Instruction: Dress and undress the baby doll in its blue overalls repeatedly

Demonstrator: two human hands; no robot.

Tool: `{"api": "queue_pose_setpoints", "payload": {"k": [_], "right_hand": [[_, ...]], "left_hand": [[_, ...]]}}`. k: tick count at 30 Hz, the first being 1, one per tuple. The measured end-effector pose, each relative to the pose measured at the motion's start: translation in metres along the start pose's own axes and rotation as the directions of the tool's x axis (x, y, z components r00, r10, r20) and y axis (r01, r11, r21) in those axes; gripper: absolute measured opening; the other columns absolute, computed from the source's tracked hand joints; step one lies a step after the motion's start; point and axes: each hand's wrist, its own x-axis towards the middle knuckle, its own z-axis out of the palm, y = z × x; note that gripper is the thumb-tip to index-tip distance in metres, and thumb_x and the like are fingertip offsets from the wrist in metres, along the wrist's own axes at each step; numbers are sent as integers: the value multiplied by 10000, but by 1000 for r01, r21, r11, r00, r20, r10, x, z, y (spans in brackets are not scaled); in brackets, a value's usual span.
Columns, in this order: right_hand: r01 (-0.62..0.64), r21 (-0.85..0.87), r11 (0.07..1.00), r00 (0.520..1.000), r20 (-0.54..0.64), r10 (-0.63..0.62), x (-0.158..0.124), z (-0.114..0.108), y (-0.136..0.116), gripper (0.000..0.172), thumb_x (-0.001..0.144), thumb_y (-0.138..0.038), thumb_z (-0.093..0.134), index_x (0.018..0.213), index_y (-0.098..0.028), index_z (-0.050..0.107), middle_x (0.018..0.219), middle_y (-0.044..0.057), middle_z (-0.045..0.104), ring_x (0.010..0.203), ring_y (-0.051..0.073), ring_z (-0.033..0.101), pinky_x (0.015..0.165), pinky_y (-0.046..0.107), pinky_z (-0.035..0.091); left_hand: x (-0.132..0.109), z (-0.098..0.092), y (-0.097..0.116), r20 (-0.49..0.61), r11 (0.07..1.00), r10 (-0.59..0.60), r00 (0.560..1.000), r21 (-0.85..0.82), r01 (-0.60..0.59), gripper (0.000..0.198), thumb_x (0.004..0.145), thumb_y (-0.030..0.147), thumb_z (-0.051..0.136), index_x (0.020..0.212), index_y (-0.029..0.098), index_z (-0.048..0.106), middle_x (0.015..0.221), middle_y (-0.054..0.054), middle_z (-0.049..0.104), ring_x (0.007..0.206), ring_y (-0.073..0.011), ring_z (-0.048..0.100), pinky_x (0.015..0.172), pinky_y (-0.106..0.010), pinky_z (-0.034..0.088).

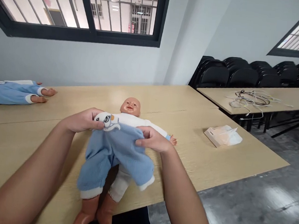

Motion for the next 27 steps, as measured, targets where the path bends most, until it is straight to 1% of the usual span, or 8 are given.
{"api": "queue_pose_setpoints", "payload": {"k": [5, 8, 11, 13, 17, 19, 22, 27], "right_hand": [[163, -79, 983, 917, -355, -181, 19, 26, 12, 488, 753, -575, 850, 1034, -205, 701, 896, 17, 703, 788, 159, 637, 751, 274, 531], [173, -208, 963, 829, -498, -256, 30, 38, 19, 502, 789, -640, 787, 1048, -219, 700, 988, 45, 721, 928, 208, 657, 884, 334, 542], [167, -219, 961, 770, -580, -267, 31, 37, 22, 518, 815, -691, 730, 1025, -220, 680, 996, 50, 711, 923, 211, 654, 868, 331, 544], [161, -196, 967, 819, -520, -242, 27, 32, 19, 583, 805, -738, 709, 1063, -216, 667, 1005, 54, 706, 938, 216, 659, 856, 330, 547], [114, -281, 953, 978, -139, -158, 20, 27, 5, 795, 637, -730, 849, 1207, -210, 659, 1124, 68, 698, 1100, 254, 638, 968, 365, 526], [8, -386, 922, 999, -34, -23, 18, 29, 0, 641, 680, -603, 884, 1139, -199, 694, 1059, 42, 704, 1021, 227, 646, 934, 351, 529], [-108, -426, 898, 993, -90, 77, 20, 33, 0, 358, 846, -513, 776, 934, -173, 706, 867, 1, 687, 802, 162, 621, 767, 293, 524], [26, -248, 968, 959, -266, -94, 25, 36, 13, 373, 857, -523, 761, 995, -178, 724, 954, 21, 728, 858, 170, 649, 822, 312, 541]], "left_hand": [[6, 18, 4, 2, 999, 7, 1000, 46, -7, 430, 824, 507, 747, 1078, 163, 705, 964, -33, 713, 818, -163, 614, 731, -256, 485], [12, 43, 16, 68, 978, 29, 997, 206, -43, 568, 735, 475, 843, 1199, 201, 665, 1064, -32, 719, 911, -195, 638, 793, -283, 517], [14, 50, 17, 120, 954, -23, 993, 299, -14, 431, 777, 412, 791, 1139, 198, 693, 1072, -31, 728, 977, -221, 655, 866, -312, 531], [13, 41, 9, 125, 959, -46, 991, 283, 8, 356, 807, 351, 712, 1127, 197, 704, 1128, -34, 728, 1075, -237, 651, 959, -332, 520], [11, 14, -9, 87, 981, -85, 993, 183, 68, 432, 713, 283, 677, 1133, 182, 689, 1228, -41, 706, 1193, -256, 609, 1102, -370, 459], [12, 8, -13, 15, 975, -138, 990, 180, 133, 402, 677, 273, 649, 1065, 174, 687, 1148, -39, 721, 1108, -257, 628, 1052, -383, 493], [14, 11, -16, -51, 983, -150, 987, 100, 154, 340, 630, 282, 635, 950, 175, 674, 1007, -29, 724, 984, -249, 641, 942, -377, 538], [15, 23, -33, 26, 964, -107, 994, -242, 110, 605, 664, 607, 735, 1052, 145, 688, 955, -84, 743, 909, -266, 682, 860, -399, 570]]}}
